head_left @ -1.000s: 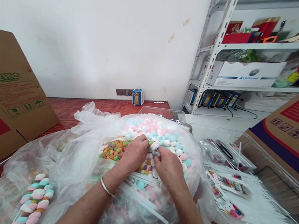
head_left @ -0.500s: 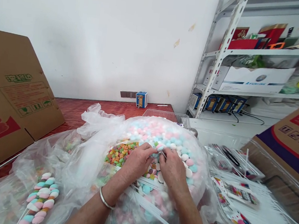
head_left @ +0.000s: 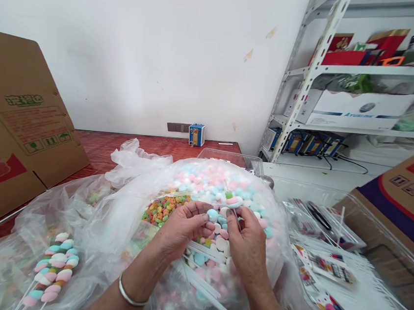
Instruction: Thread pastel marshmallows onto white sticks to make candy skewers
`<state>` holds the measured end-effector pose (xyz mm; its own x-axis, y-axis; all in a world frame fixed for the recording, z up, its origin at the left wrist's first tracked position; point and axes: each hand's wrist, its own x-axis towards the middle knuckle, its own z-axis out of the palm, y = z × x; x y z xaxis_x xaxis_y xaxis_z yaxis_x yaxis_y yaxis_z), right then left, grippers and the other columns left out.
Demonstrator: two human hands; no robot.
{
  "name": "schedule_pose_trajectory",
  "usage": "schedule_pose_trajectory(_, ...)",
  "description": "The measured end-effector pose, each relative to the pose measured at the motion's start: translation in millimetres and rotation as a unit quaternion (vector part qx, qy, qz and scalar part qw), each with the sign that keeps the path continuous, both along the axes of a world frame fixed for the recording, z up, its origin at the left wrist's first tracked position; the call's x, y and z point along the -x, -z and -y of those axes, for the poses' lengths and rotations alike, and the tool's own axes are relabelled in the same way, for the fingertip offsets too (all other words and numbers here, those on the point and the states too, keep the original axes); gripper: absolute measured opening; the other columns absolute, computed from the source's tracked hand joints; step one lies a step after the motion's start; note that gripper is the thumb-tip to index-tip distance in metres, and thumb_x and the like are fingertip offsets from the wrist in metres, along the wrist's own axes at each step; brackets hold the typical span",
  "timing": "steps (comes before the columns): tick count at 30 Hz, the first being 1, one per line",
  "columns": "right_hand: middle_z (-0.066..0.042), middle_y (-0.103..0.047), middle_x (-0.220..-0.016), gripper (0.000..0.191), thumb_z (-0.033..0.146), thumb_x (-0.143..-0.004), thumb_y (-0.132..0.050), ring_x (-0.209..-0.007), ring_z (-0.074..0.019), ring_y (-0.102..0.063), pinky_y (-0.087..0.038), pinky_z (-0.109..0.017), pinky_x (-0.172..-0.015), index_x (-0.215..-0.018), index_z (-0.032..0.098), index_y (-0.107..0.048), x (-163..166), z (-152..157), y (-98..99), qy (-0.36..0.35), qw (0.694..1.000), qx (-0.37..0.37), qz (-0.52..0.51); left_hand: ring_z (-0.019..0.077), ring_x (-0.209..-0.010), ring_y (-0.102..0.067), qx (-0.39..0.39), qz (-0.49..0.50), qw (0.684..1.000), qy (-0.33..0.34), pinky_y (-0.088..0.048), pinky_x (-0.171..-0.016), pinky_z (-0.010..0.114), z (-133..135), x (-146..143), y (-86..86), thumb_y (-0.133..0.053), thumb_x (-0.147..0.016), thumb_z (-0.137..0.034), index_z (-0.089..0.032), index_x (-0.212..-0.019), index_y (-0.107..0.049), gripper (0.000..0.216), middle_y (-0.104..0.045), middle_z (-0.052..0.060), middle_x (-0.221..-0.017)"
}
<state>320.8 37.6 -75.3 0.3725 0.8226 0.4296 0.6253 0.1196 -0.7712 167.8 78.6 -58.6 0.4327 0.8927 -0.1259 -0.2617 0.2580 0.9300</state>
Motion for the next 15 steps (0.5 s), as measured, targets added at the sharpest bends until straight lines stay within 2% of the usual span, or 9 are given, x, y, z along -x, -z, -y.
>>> schedule_pose_trajectory(2,-0.001,-0.060,-0.081,0.023,0.035,-0.095,-0.046,-0.076,-0.0163,-0.054,-0.041,-0.026,-0.067,-0.080,0.021,-0.058,3.7,6.4,0.5,-0.010,1.000,-0.005,-0.024,0.0128,-0.070,-0.068,0.055,0.062,0.996,0.018,-0.056,-0.071,0.025,10.0,-0.8,1.2,-0.083,-0.068,-0.027,-0.014,-0.096,-0.068,0.034,-0.071,0.004,-0.083)
schedule_pose_trajectory(4,0.000,-0.059,-0.078,0.022,0.035,-0.094,-0.049,-0.072,-0.0155,-0.053,-0.041,-0.026,-0.065,-0.080,0.021,-0.059,7.0,11.6,0.7,-0.025,0.999,-0.005,-0.048,0.0124,-0.072,-0.069,0.066,0.080,0.994,0.031,-0.055,-0.073,0.024,17.8,-1.6,5.2,-0.087,-0.065,-0.024,-0.014,-0.095,-0.069,0.036,-0.072,0.004,-0.083)
schedule_pose_trajectory(7,0.003,-0.056,-0.069,0.021,0.036,-0.093,-0.051,-0.060,-0.0129,-0.050,-0.040,-0.025,-0.058,-0.083,0.020,-0.061,9.5,18.1,-0.2,-0.060,0.994,0.007,-0.086,0.0115,-0.069,-0.067,0.040,0.062,0.997,0.033,-0.054,-0.070,0.023,24.0,-0.6,13.2,-0.088,-0.065,-0.023,-0.014,-0.094,-0.069,0.036,-0.071,0.003,-0.078)
schedule_pose_trajectory(10,0.004,-0.055,-0.067,0.021,0.037,-0.093,-0.053,-0.058,-0.0114,-0.049,-0.040,-0.023,-0.055,-0.085,0.020,-0.062,10.9,24.0,-2.3,-0.096,0.988,0.017,-0.118,0.0109,-0.065,-0.065,0.005,0.043,0.999,0.018,-0.053,-0.066,0.023,25.1,2.4,17.7,-0.086,-0.068,-0.026,-0.014,-0.092,-0.068,0.032,-0.069,0.000,-0.069)
schedule_pose_trajectory(15,0.006,-0.050,-0.065,0.021,0.040,-0.093,-0.057,-0.052,-0.0082,-0.040,-0.031,-0.020,-0.045,-0.090,0.020,-0.065,15.8,31.1,-6.9,-0.168,0.959,0.041,-0.225,0.0098,-0.057,-0.061,-0.051,0.031,0.998,-0.021,-0.050,-0.056,0.021,26.5,6.1,13.6,-0.086,-0.067,-0.026,-0.015,-0.085,-0.062,0.031,-0.066,-0.003,-0.066)
